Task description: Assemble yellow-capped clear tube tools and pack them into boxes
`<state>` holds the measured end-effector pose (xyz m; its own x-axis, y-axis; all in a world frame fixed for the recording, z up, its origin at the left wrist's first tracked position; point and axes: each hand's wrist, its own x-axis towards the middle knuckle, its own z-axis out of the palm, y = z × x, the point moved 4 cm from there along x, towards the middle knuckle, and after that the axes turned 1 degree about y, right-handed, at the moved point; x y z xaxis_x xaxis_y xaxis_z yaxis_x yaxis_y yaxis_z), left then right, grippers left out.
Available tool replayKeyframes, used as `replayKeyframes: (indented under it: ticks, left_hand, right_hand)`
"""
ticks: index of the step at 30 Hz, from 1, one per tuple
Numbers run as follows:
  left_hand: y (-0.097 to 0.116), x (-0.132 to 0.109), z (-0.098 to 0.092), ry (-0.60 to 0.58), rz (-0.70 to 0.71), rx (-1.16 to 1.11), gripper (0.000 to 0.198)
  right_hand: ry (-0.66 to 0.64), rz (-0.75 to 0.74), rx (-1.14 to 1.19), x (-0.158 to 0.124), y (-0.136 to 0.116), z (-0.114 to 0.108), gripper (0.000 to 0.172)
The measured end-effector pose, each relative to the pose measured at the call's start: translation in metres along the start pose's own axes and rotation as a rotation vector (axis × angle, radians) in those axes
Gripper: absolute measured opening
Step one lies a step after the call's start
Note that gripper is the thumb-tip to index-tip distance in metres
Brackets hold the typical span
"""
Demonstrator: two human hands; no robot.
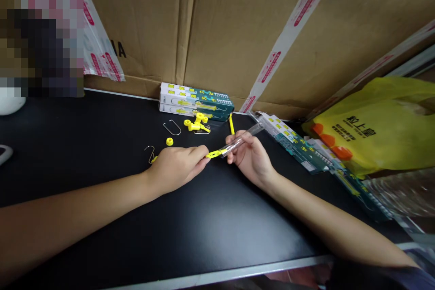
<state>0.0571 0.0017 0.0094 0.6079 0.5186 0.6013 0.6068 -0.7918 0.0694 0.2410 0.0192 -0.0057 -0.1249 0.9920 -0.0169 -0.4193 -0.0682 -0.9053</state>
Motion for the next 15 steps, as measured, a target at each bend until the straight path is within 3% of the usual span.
replayKeyframes:
  ticks: [5,12,15]
  left_hand:
    - [0.0,-0.002,0.001,0.0,0.012,-0.016,0.023]
    - [0.001,-0.001,0.002,-0.002,0.033,-0.033,0.022]
    - [0.0,-0.001,0.004,-0.049,0.028,-0.036,0.021]
  right_hand:
    - [-0.161,0.043,-0.042,-0.013,0.005,0.017,0.013]
    - [-0.16,-0.006,-0.1,-0.011,0.005,0.014,0.018]
    - [-0.227,-0.01,-0.15,-0.015,0.008,0.017,0.019]
